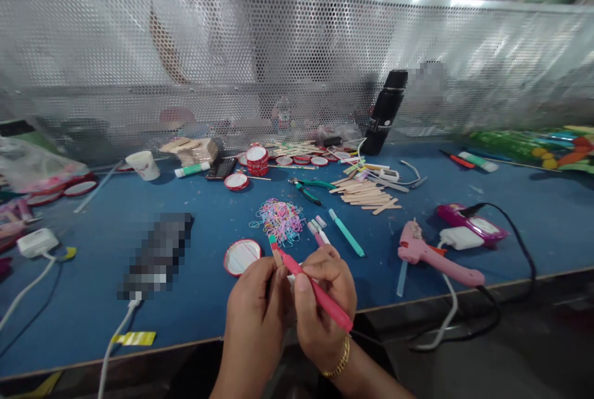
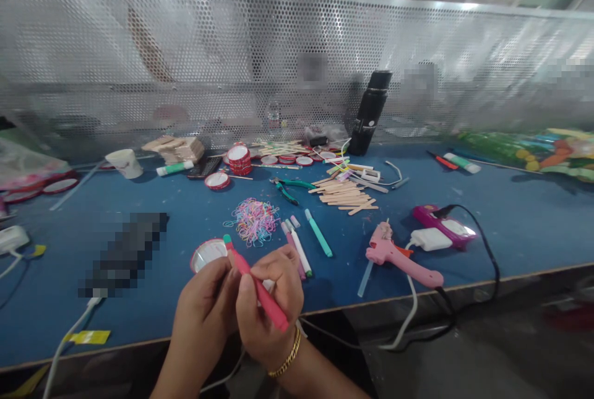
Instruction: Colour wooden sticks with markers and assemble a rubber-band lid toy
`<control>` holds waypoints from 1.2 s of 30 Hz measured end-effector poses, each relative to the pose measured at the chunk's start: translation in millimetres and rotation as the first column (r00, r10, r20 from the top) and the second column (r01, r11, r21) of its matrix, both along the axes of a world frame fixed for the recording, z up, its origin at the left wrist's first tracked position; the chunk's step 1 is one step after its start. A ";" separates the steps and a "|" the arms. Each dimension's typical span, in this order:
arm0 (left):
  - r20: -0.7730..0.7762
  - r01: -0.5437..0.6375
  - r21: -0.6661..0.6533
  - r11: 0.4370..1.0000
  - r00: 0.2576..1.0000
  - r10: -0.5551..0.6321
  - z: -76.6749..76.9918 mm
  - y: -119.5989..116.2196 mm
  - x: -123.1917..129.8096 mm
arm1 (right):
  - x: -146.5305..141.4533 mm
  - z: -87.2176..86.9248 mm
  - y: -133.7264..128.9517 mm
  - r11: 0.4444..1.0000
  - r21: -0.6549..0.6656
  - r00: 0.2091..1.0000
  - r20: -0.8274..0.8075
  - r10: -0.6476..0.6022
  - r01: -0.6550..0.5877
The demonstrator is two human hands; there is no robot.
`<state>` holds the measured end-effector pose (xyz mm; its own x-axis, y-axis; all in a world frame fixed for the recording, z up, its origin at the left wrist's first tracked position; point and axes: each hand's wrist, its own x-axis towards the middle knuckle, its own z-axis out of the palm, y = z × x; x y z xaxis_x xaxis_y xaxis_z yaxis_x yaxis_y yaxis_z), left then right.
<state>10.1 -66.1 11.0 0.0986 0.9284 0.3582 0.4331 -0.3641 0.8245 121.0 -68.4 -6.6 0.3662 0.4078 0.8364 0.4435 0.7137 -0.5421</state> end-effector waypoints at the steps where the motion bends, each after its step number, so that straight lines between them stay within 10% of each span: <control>1: 0.011 0.007 -0.003 1.000 1.000 -0.006 -0.1 -0.3 0.1 | 0.2 -0.3 -0.3 1.000 -0.004 1.000 0.016 0.007 -0.007; 36: -0.016 -0.023 -0.017 1.000 1.000 0.023 -0.2 -0.6 -0.3 | -0.9 -1.1 1.3 1.000 -0.005 0.999 -0.033 -0.011 0.011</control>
